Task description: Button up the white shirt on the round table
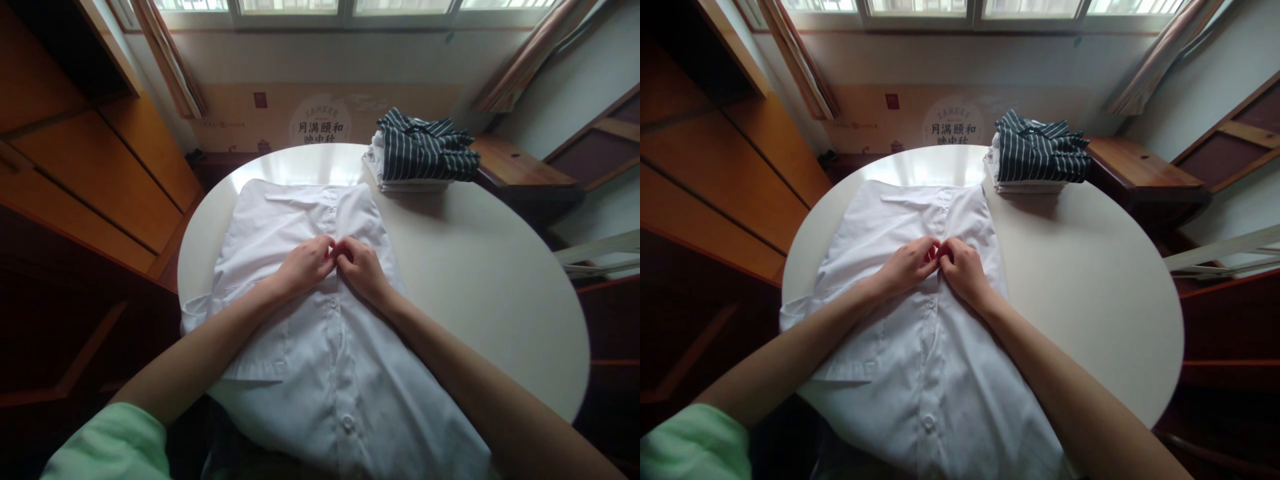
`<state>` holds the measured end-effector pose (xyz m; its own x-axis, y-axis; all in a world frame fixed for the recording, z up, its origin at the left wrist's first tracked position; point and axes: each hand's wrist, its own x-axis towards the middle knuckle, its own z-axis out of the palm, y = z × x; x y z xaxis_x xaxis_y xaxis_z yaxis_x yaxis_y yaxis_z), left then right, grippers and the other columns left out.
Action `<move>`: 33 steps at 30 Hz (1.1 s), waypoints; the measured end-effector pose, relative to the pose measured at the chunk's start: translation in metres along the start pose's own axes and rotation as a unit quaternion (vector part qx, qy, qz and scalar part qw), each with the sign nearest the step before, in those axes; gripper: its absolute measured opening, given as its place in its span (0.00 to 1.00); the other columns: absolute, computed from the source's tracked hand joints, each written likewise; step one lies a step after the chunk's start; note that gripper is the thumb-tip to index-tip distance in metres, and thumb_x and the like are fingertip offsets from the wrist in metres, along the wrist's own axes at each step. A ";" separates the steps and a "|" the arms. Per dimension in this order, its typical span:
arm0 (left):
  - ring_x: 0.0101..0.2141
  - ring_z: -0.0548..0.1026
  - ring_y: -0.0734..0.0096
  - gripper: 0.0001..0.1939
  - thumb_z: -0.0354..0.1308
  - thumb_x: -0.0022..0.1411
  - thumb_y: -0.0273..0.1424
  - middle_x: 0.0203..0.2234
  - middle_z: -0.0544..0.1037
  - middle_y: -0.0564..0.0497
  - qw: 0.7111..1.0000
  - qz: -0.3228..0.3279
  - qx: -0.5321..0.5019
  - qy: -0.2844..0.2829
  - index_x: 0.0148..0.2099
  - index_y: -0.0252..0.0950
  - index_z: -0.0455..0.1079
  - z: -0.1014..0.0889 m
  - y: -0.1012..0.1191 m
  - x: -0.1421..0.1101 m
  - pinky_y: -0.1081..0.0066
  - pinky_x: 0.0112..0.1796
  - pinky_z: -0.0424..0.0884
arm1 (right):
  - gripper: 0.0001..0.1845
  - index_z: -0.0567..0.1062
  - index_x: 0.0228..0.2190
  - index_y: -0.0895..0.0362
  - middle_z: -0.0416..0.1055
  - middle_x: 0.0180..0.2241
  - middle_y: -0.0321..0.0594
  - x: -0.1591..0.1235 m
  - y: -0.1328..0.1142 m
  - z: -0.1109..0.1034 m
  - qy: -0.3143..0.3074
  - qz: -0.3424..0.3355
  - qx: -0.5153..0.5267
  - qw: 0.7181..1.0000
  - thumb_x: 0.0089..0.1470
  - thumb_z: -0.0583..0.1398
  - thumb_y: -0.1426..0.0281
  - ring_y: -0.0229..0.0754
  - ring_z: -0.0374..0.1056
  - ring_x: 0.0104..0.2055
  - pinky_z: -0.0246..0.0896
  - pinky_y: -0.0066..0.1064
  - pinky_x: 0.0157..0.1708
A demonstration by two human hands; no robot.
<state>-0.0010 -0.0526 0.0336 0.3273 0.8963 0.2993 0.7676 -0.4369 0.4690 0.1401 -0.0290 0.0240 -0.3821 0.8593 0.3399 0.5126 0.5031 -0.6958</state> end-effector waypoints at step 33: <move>0.28 0.67 0.73 0.07 0.47 0.57 0.30 0.27 0.69 0.51 1.000 0.007 0.001 0.006 0.38 0.34 0.62 0.002 -0.003 0.000 0.73 0.30 0.64 | 0.08 0.68 0.23 0.57 0.68 0.25 0.37 0.000 0.001 0.001 0.008 -0.006 0.003 1.000 0.42 0.50 0.77 0.38 0.62 0.28 0.56 0.29 0.32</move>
<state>-0.0018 -0.0513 0.0308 0.3312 0.8895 0.3147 0.7645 -0.4485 0.4631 0.1402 -0.0288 0.0227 -0.3755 0.8547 0.3585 0.5033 0.5128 -0.6955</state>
